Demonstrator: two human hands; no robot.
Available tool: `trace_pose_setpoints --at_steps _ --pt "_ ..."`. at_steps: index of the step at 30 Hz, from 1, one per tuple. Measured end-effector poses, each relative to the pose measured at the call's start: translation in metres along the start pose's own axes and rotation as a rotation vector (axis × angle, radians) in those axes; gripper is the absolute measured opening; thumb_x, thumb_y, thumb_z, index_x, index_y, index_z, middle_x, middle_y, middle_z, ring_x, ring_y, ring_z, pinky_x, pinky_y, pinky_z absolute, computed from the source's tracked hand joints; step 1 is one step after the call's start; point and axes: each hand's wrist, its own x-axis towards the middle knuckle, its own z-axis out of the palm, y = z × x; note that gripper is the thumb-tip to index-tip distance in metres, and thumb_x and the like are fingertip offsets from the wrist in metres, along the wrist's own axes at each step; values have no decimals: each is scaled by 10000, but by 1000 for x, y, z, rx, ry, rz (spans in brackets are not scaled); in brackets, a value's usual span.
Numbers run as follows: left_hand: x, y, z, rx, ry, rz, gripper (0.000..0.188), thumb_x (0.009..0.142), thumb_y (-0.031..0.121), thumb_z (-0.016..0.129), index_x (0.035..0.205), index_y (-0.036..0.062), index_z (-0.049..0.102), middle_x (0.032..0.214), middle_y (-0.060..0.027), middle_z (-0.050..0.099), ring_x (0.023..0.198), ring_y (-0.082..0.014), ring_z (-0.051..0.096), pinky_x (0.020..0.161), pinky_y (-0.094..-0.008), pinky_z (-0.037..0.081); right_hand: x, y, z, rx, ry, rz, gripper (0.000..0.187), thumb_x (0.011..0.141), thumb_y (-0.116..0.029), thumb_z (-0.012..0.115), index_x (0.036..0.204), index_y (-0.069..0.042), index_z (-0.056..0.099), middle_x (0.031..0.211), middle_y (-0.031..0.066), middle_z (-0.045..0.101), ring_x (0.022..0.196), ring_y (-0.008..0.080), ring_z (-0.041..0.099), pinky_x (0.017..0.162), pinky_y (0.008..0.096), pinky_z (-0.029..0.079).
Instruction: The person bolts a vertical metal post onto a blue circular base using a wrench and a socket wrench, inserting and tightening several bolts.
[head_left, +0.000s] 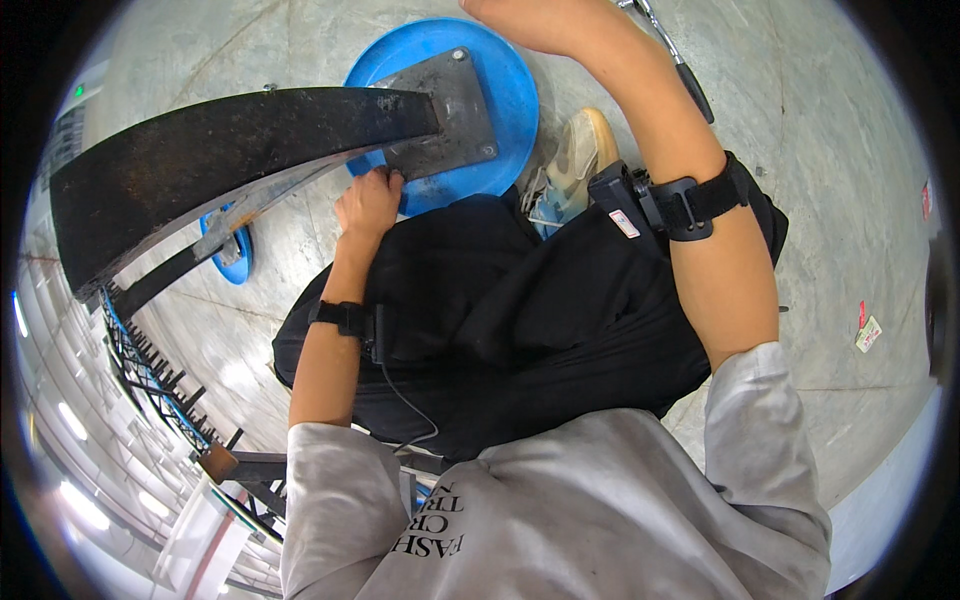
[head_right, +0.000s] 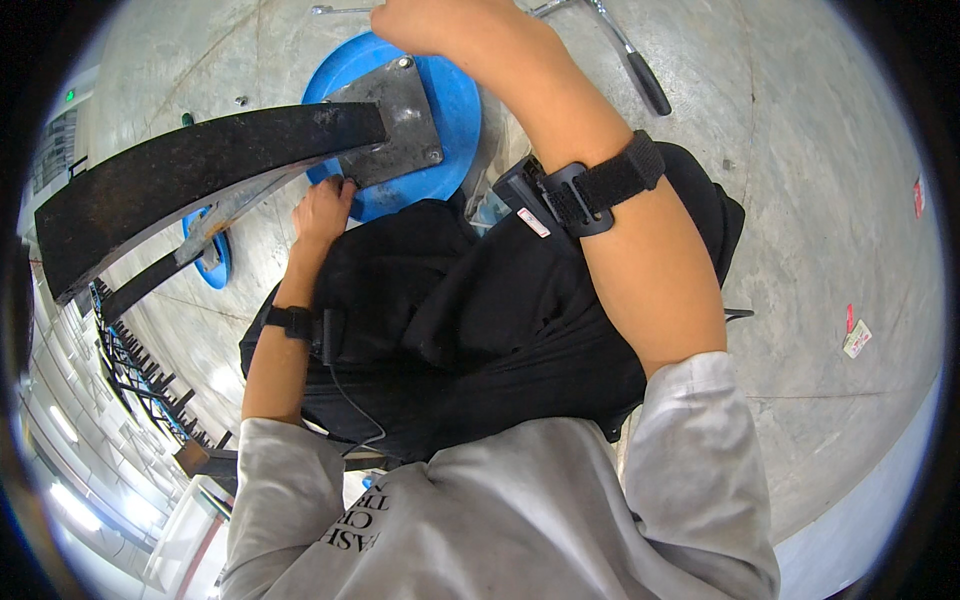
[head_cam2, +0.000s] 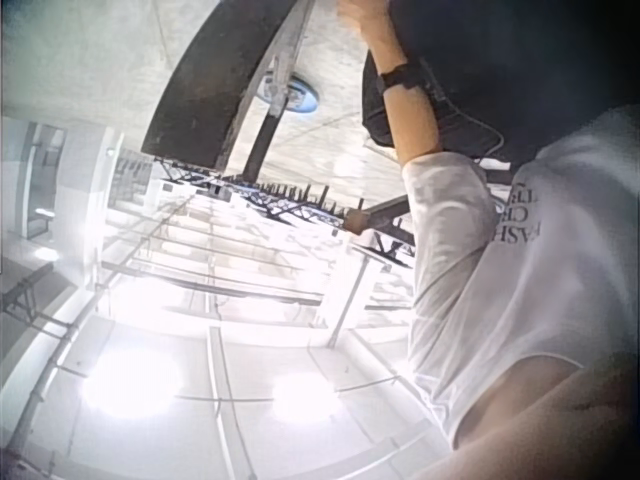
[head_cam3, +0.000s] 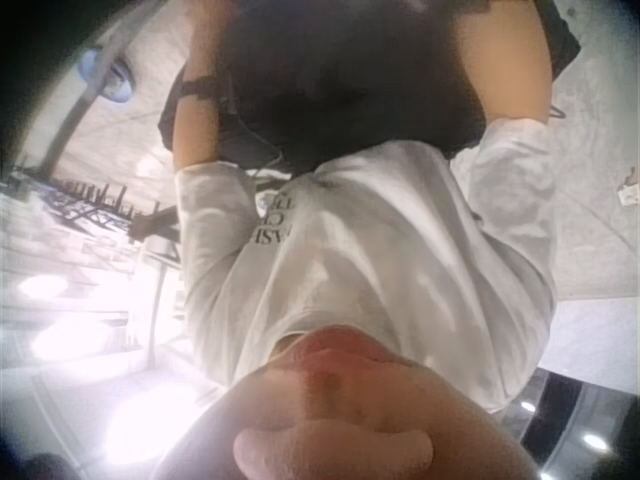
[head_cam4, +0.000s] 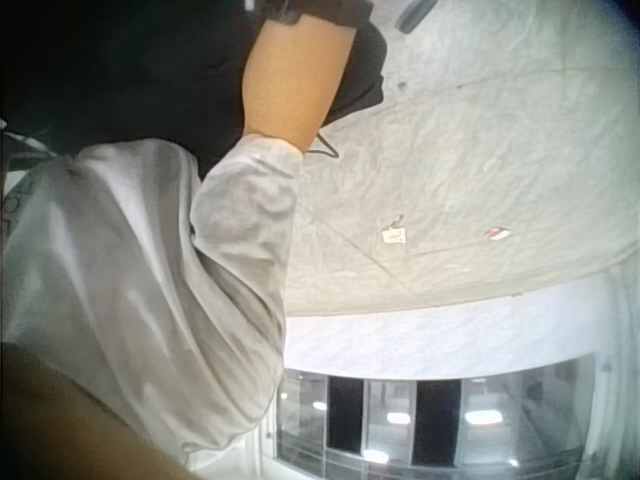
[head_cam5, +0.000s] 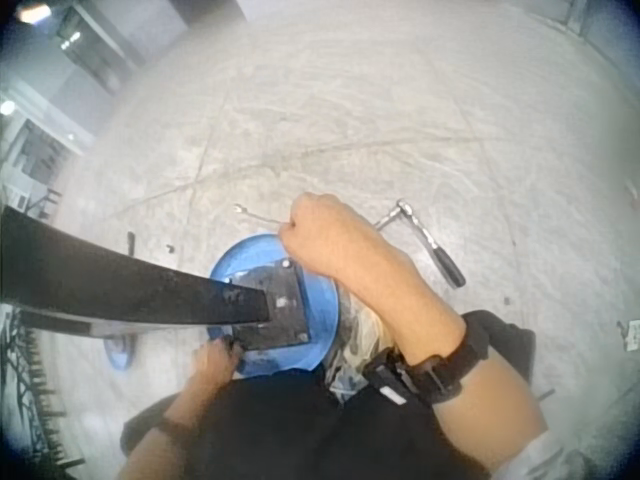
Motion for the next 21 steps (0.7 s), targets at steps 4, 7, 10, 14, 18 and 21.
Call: trace_pose_setpoints --at_steps 4,7,10,14,18,21 --pt "-1 4 -2 37 -31 -46 400 850 414 454 931 58 619 955 -199 626 911 -383 591 787 -466 452 0 1 0 -19 -19 9 302 744 -177 506 781 98 624 785 318 580 784 422 601 733 452 483" --pt "-1 -3 0 21 -46 -6 409 850 424 452 933 60 620 978 -198 621 920 -379 589 789 -466 451 1 0 0 -27 -33 6 305 746 -181 508 782 99 625 789 316 582 788 417 602 734 450 484" --pt "3 -7 5 -8 -39 -57 437 849 446 446 946 57 618 982 -202 620 927 -381 586 793 -464 451 3 0 2 -47 -44 11 308 747 -183 512 792 99 627 799 314 585 796 412 604 737 450 483" --pt "-1 -3 3 -31 -17 -32 461 845 459 440 970 52 616 960 -211 623 926 -386 585 795 -463 451 2 3 2 -80 -56 45 308 747 -183 516 802 98 629 807 314 586 802 409 606 741 449 482" --pt "0 -2 1 -33 -59 -84 464 841 466 449 974 55 618 958 -214 621 926 -386 584 797 -462 451 0 1 2 -97 -81 58 306 746 -182 517 808 95 632 812 315 586 803 410 606 743 449 481" --pt "-2 -2 0 -30 -53 -44 454 845 463 450 975 62 620 954 -216 621 926 -389 582 803 -461 450 1 3 3 -91 -81 48 305 746 -181 515 805 94 633 812 315 586 801 412 605 743 452 479"
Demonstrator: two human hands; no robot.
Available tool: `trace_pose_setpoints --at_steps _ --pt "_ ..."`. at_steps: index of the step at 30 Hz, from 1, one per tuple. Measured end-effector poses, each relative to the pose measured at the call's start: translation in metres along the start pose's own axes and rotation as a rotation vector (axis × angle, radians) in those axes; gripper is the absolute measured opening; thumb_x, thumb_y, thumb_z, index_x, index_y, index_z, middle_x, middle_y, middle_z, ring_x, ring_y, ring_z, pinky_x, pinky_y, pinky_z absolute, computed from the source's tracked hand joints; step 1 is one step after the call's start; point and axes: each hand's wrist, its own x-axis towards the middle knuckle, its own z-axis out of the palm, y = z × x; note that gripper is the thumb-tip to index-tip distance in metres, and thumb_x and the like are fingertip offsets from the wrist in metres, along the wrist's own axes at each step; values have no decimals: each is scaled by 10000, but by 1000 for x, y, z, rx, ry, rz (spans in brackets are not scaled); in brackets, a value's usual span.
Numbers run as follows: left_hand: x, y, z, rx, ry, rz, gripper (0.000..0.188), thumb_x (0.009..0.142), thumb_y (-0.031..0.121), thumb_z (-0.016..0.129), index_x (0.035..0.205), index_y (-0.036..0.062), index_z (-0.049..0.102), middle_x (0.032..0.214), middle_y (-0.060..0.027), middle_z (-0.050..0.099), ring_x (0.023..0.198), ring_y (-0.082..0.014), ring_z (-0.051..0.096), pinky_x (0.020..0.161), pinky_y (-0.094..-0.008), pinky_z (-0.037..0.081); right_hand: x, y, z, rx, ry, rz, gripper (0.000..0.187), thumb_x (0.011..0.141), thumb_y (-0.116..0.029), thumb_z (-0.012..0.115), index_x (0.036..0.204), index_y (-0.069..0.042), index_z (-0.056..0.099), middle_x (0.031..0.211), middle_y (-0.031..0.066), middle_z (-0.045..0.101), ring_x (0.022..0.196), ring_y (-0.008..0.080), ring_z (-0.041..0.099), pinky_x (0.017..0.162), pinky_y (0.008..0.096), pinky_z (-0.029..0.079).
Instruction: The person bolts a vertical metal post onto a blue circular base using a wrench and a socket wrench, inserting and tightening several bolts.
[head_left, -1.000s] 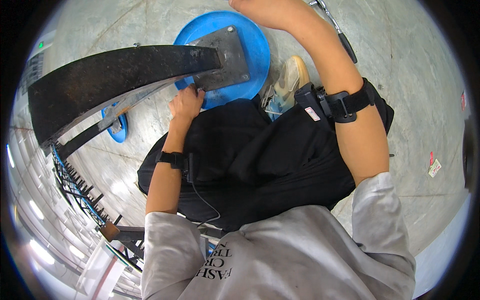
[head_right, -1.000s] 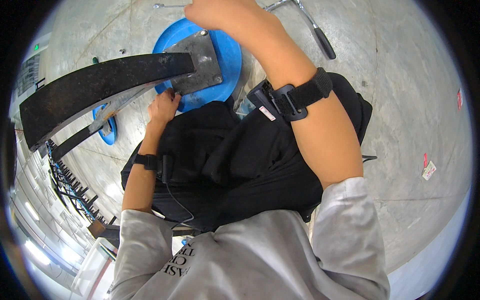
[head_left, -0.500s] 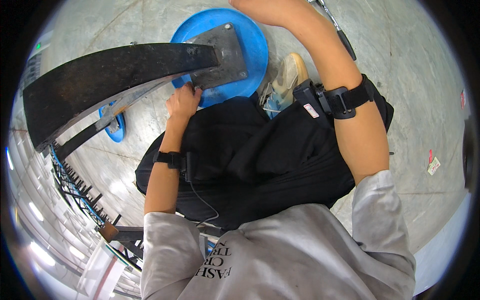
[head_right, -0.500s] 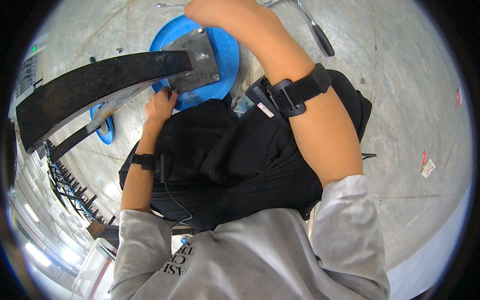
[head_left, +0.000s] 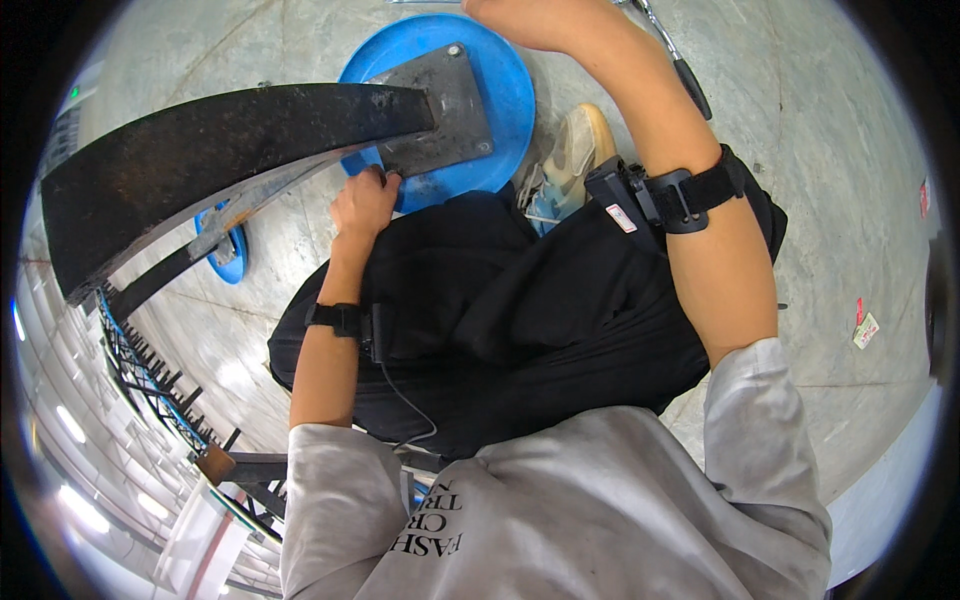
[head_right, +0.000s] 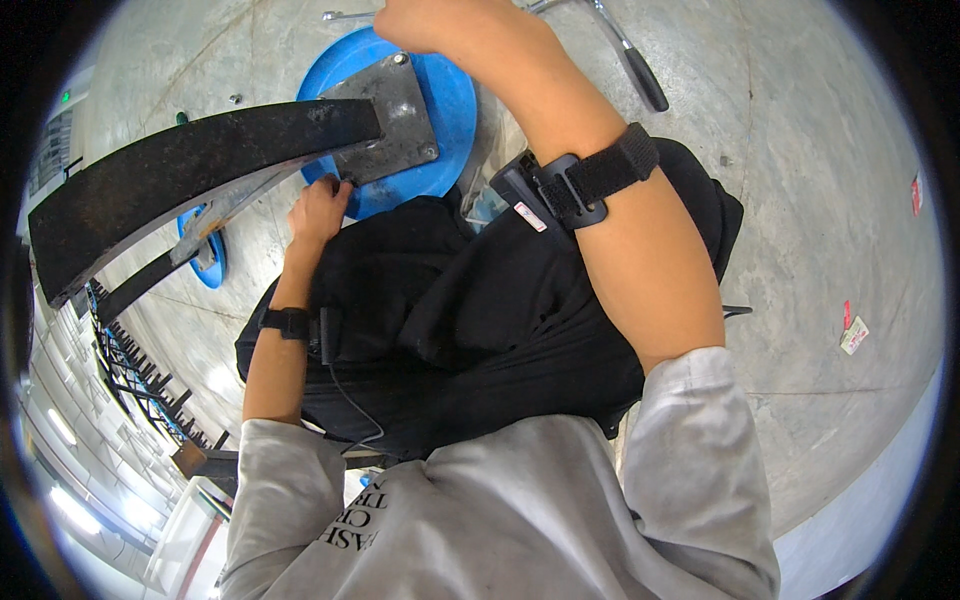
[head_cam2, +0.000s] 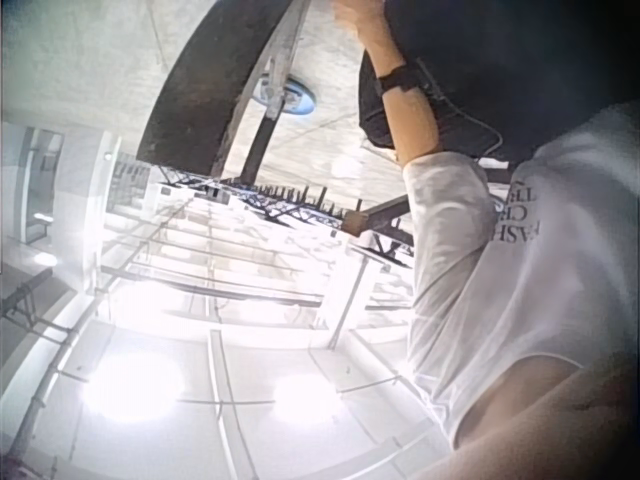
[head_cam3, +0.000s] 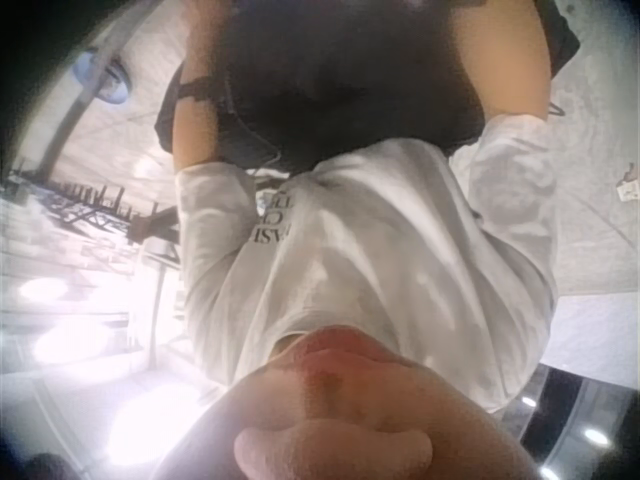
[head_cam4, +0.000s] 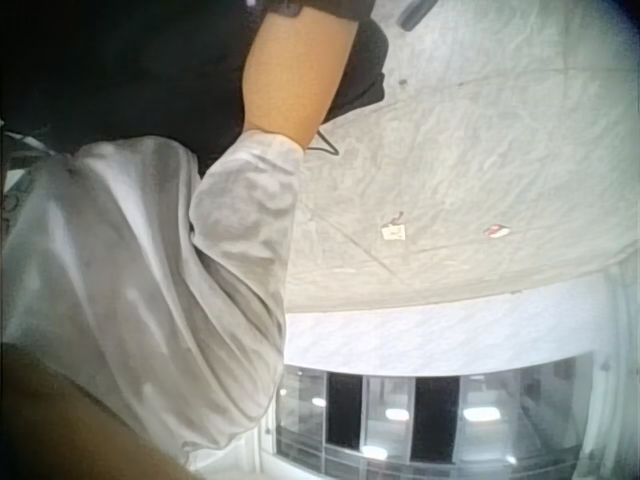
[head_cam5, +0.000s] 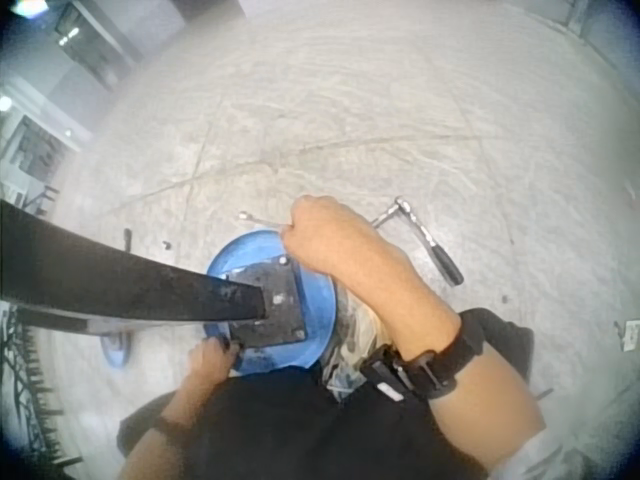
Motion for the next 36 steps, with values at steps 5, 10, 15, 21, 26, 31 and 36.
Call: trace_pose_setpoints --at_steps 5,10,15,21,26,31,36 --pt "1 -1 5 -1 55 -19 429 859 441 441 961 66 624 941 -217 622 904 -394 587 786 -471 454 0 1 1 -6 1 -19 298 739 -171 512 801 94 633 812 313 586 801 414 603 742 458 476" --pt "1 0 3 -12 51 -4 457 861 469 440 959 70 639 960 -227 614 937 -387 576 797 -467 448 -1 -2 0 -1 -16 -4 287 733 -157 507 798 93 633 822 314 586 805 413 602 737 456 477" --pt "-1 3 1 33 21 -17 441 854 469 451 948 85 647 941 -213 623 927 -385 581 796 -467 450 0 1 1 -8 -6 1 286 725 -156 512 798 93 634 820 313 587 804 411 603 735 452 478" --pt "-1 2 0 15 32 -41 436 839 470 468 1011 110 644 1003 -204 615 963 -371 575 809 -459 448 0 1 2 -22 8 13 286 718 -158 517 796 90 635 820 308 589 804 406 605 734 451 478" --pt "1 5 -3 25 -27 -76 436 834 473 473 1027 118 636 1009 -197 614 969 -362 576 808 -449 451 0 2 1 -16 -4 22 282 718 -156 516 802 83 639 824 304 591 812 402 605 739 450 475" --pt "0 1 2 31 -26 -59 451 843 494 449 1022 124 634 1012 -194 614 979 -360 571 825 -449 439 -2 -2 -2 -16 -35 48 281 724 -150 510 824 78 641 846 298 597 831 395 607 756 442 476" --pt "-4 3 -2 -15 2 -97 461 842 512 439 1010 127 629 997 -187 620 971 -367 572 828 -450 433 -3 -2 -3 -28 -57 59 286 729 -155 509 834 76 643 856 296 599 840 392 607 765 439 476"
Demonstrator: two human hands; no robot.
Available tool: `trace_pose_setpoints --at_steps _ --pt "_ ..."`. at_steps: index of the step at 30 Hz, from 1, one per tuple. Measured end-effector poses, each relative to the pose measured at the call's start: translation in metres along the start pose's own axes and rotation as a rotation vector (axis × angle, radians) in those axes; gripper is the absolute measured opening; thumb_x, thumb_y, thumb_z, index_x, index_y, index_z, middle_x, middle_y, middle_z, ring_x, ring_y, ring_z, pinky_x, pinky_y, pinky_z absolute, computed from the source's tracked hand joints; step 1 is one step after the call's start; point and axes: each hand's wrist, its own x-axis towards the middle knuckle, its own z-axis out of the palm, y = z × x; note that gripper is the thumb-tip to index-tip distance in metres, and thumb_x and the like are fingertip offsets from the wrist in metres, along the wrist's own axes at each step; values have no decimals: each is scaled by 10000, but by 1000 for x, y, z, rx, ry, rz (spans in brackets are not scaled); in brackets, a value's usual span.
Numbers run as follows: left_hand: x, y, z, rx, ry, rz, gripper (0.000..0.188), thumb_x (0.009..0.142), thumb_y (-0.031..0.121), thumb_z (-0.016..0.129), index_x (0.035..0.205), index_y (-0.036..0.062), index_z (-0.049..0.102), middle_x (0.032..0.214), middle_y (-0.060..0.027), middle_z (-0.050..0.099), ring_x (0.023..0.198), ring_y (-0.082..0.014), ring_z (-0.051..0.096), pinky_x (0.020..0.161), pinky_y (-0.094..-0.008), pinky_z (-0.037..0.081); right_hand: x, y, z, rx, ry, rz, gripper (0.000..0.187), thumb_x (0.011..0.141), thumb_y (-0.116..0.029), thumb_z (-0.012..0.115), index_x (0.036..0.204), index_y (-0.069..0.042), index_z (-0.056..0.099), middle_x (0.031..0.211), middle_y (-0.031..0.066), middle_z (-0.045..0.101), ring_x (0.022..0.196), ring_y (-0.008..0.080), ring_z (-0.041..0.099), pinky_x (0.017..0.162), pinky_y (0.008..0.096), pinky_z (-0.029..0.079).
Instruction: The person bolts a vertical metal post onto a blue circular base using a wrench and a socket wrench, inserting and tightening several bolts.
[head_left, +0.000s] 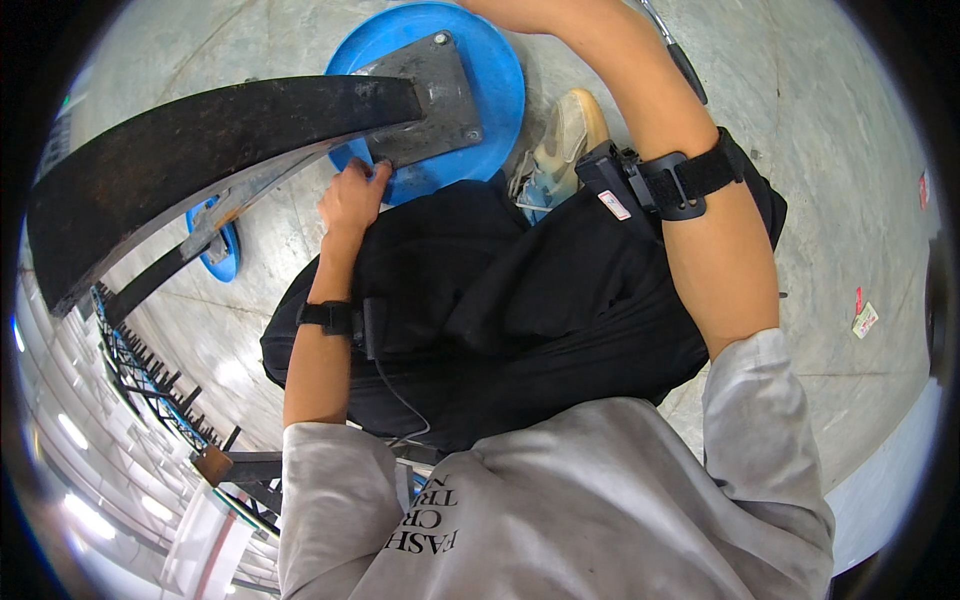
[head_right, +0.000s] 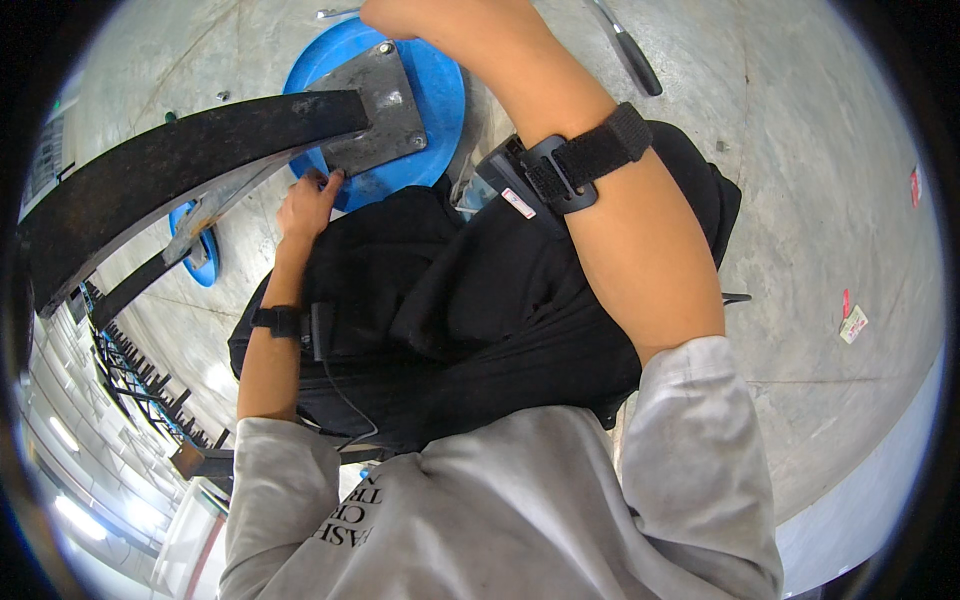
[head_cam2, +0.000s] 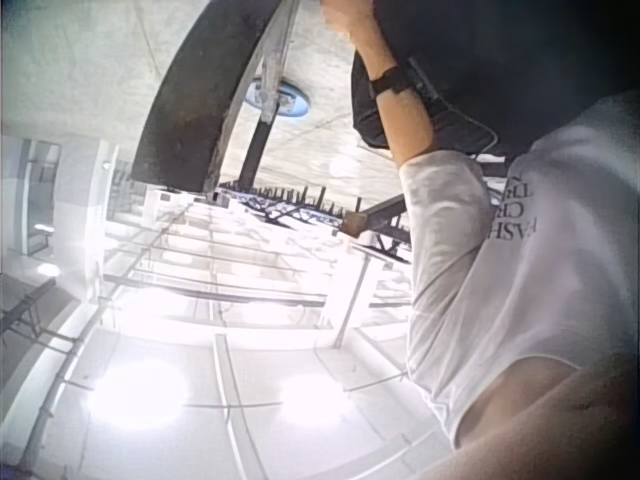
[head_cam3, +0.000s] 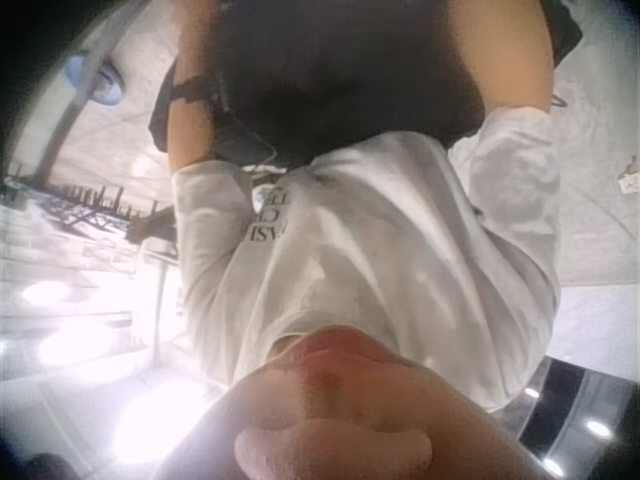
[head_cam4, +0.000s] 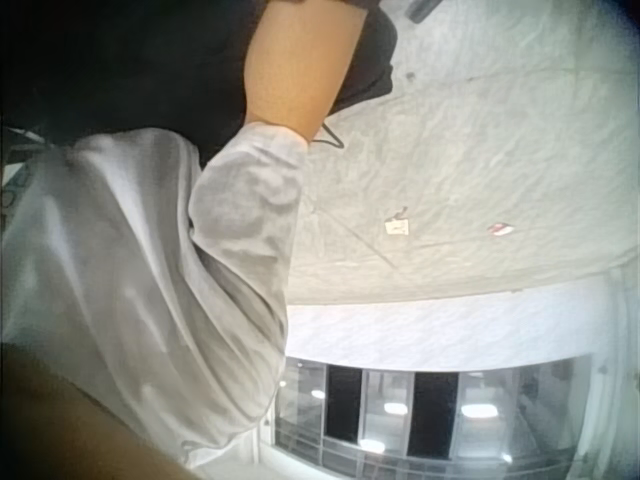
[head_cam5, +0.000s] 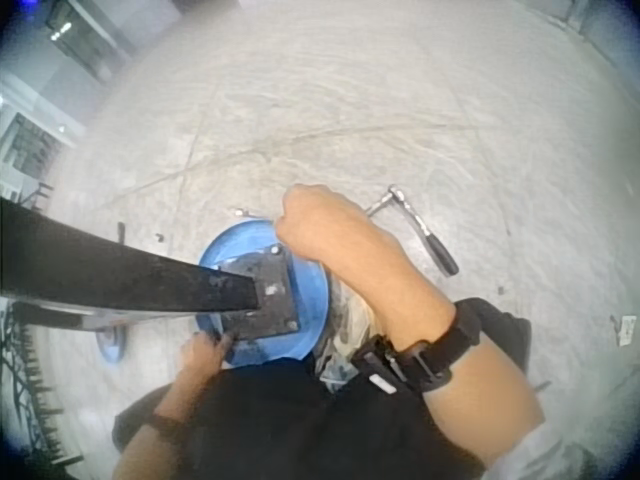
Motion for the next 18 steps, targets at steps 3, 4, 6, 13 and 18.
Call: trace_pose_setpoints --at_steps 3,4,6,13,18 --pt "2 -2 2 5 -14 57 462 842 510 440 1012 123 627 991 -187 623 964 -371 575 818 -446 440 1 0 0 7 4 -2 287 729 -155 509 836 75 644 858 295 599 843 391 607 767 440 475" --pt "2 -2 2 5 -14 55 462 842 510 440 1012 123 627 991 -187 623 964 -371 575 818 -446 440 1 -1 1 0 7 -13 286 729 -154 509 838 74 644 859 295 599 845 390 607 767 440 474" --pt "-1 3 -1 86 40 36 402 843 438 452 990 112 637 918 -188 638 887 -376 601 763 -451 466 0 1 1 4 15 -9 286 728 -152 509 840 74 643 860 294 599 845 390 607 767 441 474" --pt "4 -3 7 23 97 62 369 830 416 463 918 116 661 899 -177 641 872 -372 603 750 -459 469 1 -1 1 -4 9 5 287 729 -153 506 845 70 644 864 293 599 845 386 609 769 438 475" --pt "5 -20 16 -190 98 133 325 823 386 493 911 117 653 865 -154 647 851 -341 611 725 -430 473 8 4 -4 -11 -15 27 287 734 -153 497 839 72 641 863 291 600 845 385 609 769 437 476"
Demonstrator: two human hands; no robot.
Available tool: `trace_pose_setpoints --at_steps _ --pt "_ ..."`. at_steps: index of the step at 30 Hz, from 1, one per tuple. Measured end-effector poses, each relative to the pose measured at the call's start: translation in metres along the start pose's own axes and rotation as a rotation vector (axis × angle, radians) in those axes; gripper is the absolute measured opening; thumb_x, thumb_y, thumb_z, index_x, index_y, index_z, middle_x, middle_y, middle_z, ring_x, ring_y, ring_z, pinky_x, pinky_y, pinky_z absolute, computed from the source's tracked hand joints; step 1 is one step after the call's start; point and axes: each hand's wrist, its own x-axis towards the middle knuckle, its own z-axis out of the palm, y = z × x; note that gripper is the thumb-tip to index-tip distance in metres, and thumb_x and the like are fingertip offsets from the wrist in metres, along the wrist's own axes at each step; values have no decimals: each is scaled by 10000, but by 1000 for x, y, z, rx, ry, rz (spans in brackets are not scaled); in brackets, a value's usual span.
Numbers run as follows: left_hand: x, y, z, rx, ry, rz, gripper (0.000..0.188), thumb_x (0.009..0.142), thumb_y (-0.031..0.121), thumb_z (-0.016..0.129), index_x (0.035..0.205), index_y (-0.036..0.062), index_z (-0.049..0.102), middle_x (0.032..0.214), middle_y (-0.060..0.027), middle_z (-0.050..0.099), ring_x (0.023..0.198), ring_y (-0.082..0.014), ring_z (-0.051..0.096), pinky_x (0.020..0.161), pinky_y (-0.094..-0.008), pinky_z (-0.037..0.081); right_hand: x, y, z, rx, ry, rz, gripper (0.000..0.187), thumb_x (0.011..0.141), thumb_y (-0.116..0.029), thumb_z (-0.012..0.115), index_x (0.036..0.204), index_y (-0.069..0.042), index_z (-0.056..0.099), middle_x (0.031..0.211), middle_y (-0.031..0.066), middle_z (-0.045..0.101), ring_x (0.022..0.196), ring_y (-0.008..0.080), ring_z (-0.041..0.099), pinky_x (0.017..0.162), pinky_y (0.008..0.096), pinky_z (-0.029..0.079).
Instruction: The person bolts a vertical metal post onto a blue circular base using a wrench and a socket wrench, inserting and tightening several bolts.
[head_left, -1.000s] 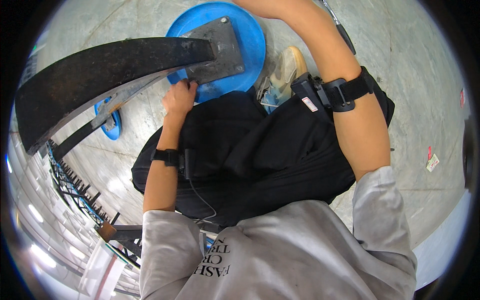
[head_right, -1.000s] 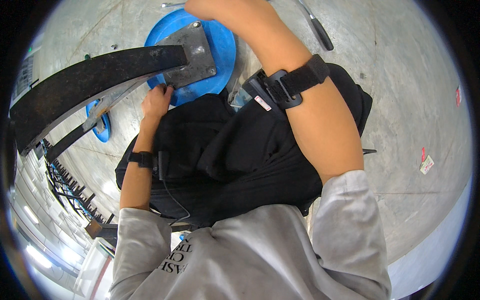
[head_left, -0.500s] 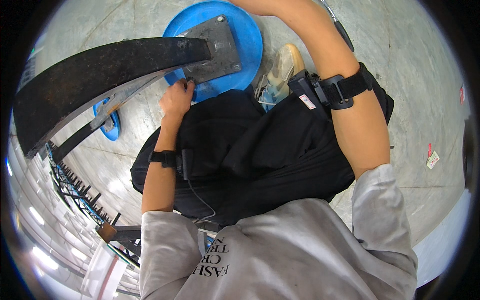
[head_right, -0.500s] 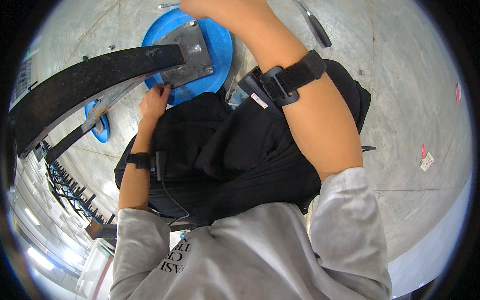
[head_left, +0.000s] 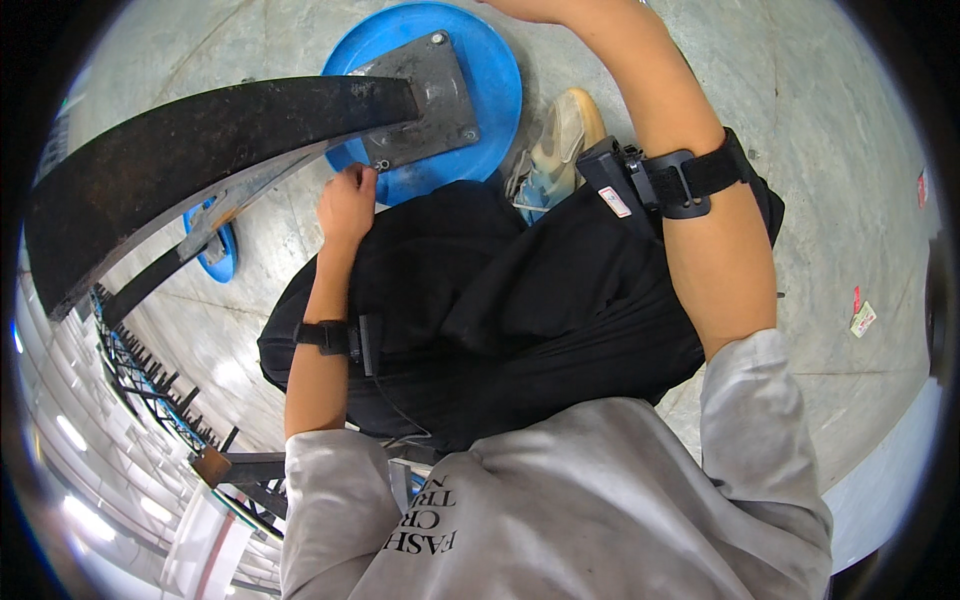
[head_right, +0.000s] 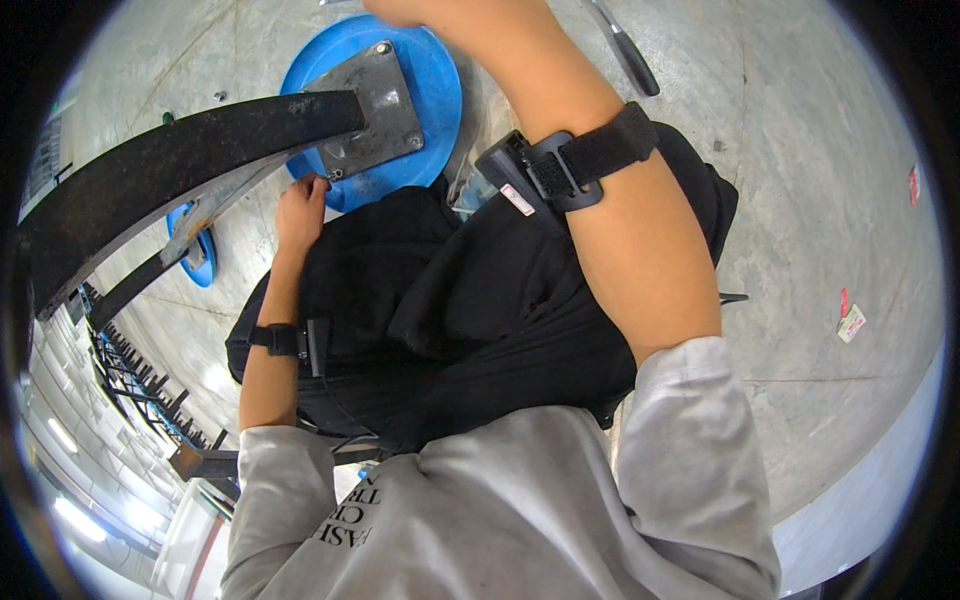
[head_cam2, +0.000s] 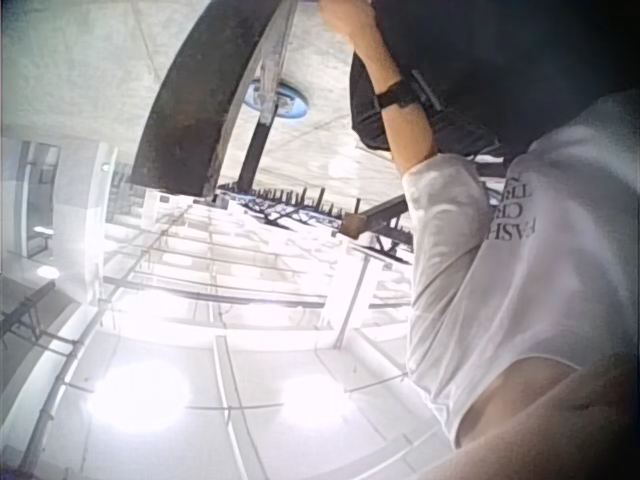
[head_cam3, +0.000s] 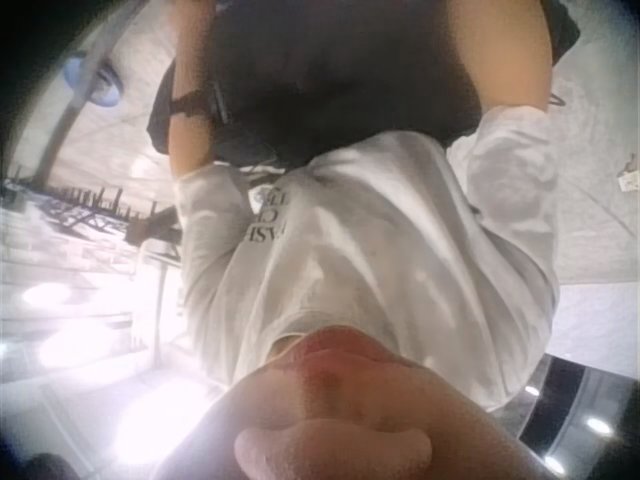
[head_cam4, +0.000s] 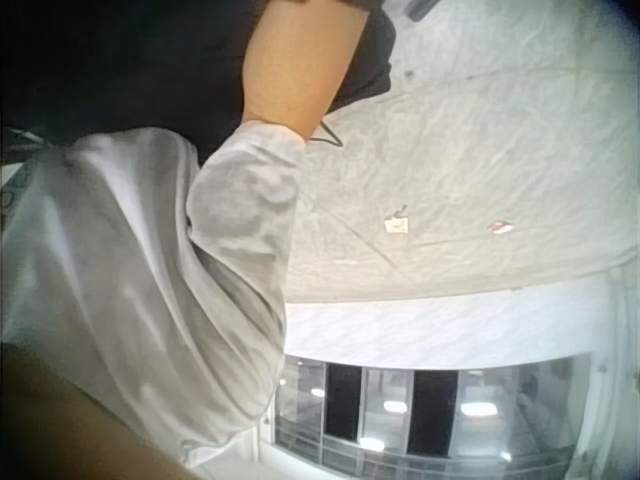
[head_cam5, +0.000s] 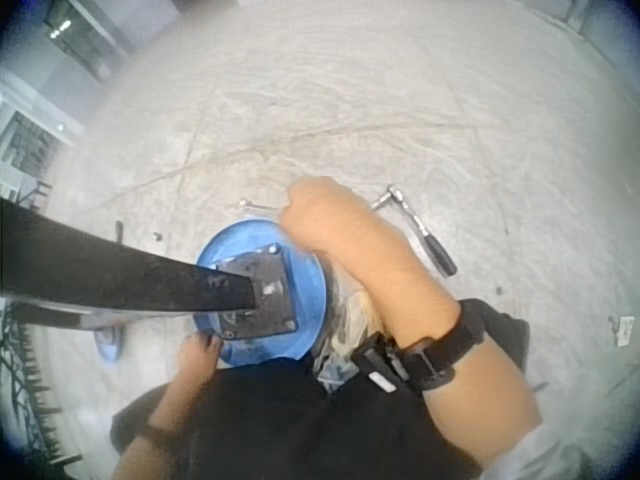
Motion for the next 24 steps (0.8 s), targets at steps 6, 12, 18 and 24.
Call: trace_pose_setpoints --at_steps 6,12,18,24 --pt "-9 3 6 -109 26 -13 296 828 353 527 911 89 631 816 -141 646 815 -340 612 696 -420 471 1 6 3 26 89 -40 295 740 -163 493 821 82 637 858 301 595 844 392 606 771 437 476" --pt "-10 16 0 -72 54 18 295 846 349 529 924 76 610 806 -144 642 808 -345 611 679 -427 471 1 6 5 1 60 -48 304 742 -172 501 821 90 633 853 307 591 842 398 604 768 435 478" --pt "-9 22 -1 8 48 24 285 848 344 529 943 92 622 819 -141 645 815 -344 611 677 -431 477 0 3 4 2 54 -41 306 741 -173 505 831 90 634 858 308 591 844 400 604 769 437 477" --pt "-7 21 0 103 104 70 265 833 310 560 982 104 635 851 -140 643 819 -342 608 689 -423 486 -4 -2 0 15 23 -1 305 740 -166 503 850 87 634 870 306 592 854 397 604 775 436 475"
